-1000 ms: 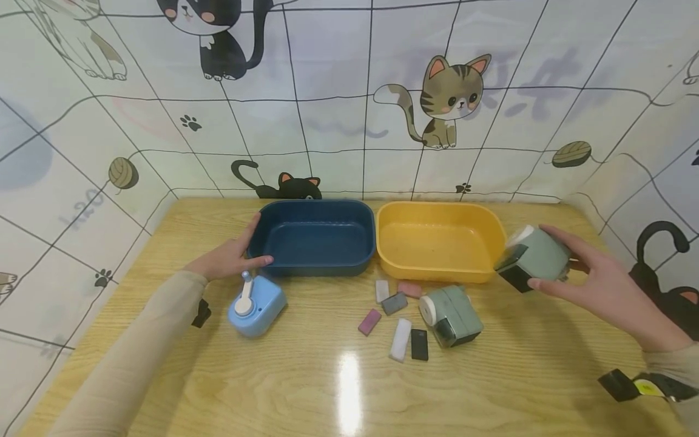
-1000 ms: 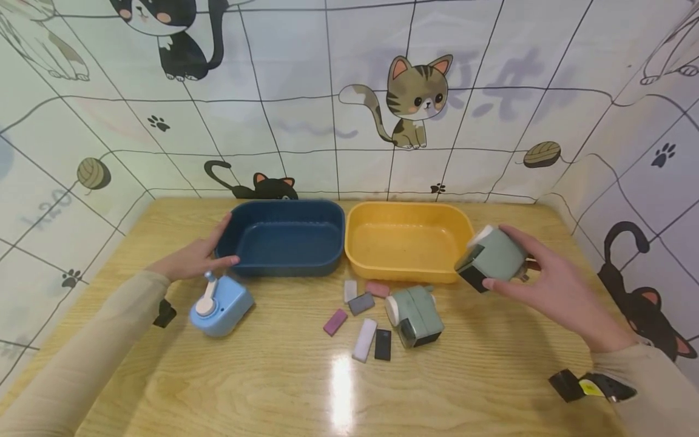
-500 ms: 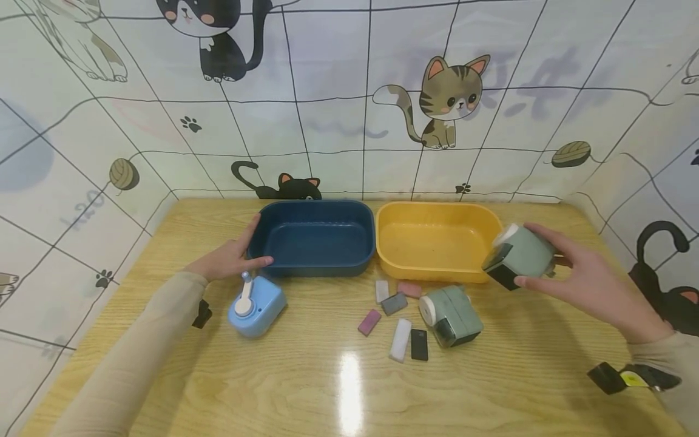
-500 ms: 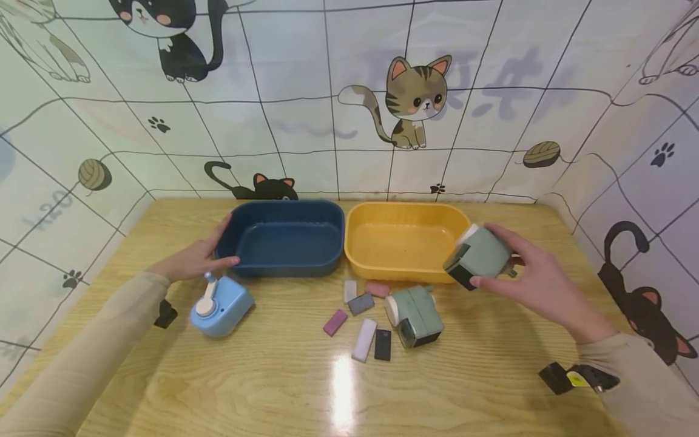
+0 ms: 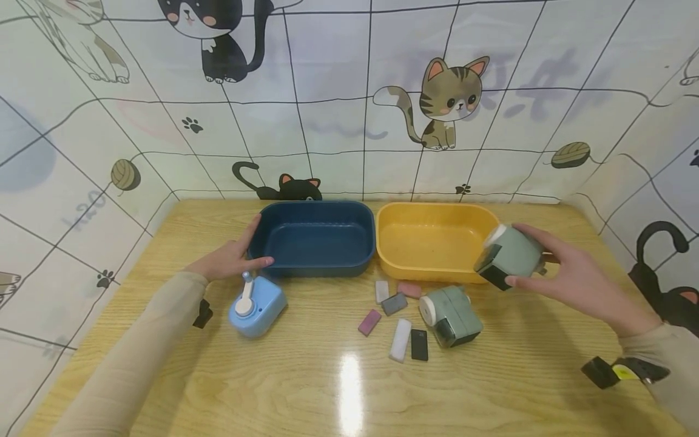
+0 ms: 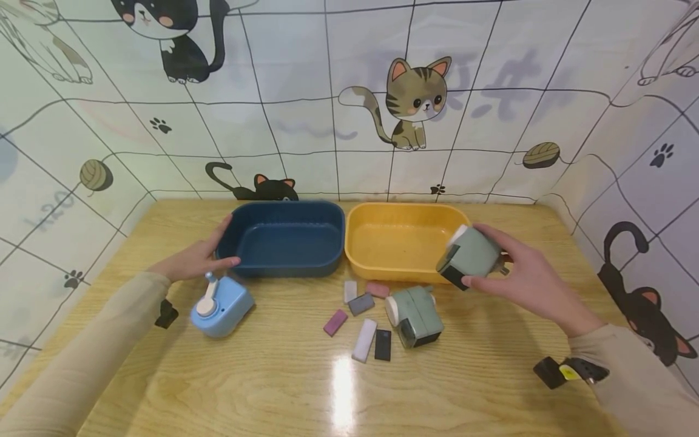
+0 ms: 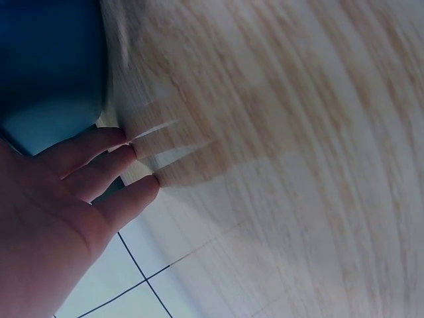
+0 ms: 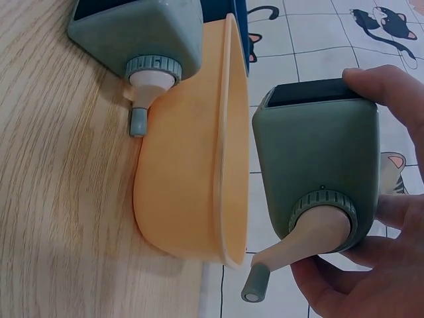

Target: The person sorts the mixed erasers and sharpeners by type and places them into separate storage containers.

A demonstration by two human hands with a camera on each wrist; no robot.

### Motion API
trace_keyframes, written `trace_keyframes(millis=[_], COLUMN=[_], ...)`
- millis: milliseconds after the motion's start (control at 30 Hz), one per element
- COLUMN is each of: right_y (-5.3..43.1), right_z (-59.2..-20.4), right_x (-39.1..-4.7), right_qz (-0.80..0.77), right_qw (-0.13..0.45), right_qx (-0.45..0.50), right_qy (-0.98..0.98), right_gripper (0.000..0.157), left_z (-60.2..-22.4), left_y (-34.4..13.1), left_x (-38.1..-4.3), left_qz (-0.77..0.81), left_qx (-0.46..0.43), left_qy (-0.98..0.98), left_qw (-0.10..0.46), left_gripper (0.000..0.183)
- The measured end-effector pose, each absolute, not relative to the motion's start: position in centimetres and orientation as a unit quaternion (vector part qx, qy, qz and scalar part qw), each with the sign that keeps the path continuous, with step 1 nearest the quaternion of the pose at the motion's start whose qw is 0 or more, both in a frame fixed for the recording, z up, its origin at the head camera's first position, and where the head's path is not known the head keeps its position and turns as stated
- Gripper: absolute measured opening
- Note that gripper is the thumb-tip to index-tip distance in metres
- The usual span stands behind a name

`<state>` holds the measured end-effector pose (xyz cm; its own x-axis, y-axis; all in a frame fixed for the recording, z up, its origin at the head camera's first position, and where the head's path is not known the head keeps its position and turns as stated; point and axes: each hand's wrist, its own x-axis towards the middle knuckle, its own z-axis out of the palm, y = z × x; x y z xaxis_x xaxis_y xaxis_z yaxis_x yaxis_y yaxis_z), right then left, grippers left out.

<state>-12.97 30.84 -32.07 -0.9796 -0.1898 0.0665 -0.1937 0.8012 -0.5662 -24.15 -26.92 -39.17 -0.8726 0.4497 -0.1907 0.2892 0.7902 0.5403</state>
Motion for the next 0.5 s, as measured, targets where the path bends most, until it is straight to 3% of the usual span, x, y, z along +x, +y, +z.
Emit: trace_keyframes(millis=[500], right_y=[29.86], right_z=[-31.77], right_x=[-13.77], right_qz=[0.300], right_qw=[-0.001], right_qx=[0.124], right_qy=[-0.946], right_gripper=[0.092], left_z=[-39.16], left_y=[-26.96], left_x=[-24.15], left_qz=[0.255], left_qx=[0.198], left_qy=[0.934], left_qw=[0.156], left_gripper=[0.106])
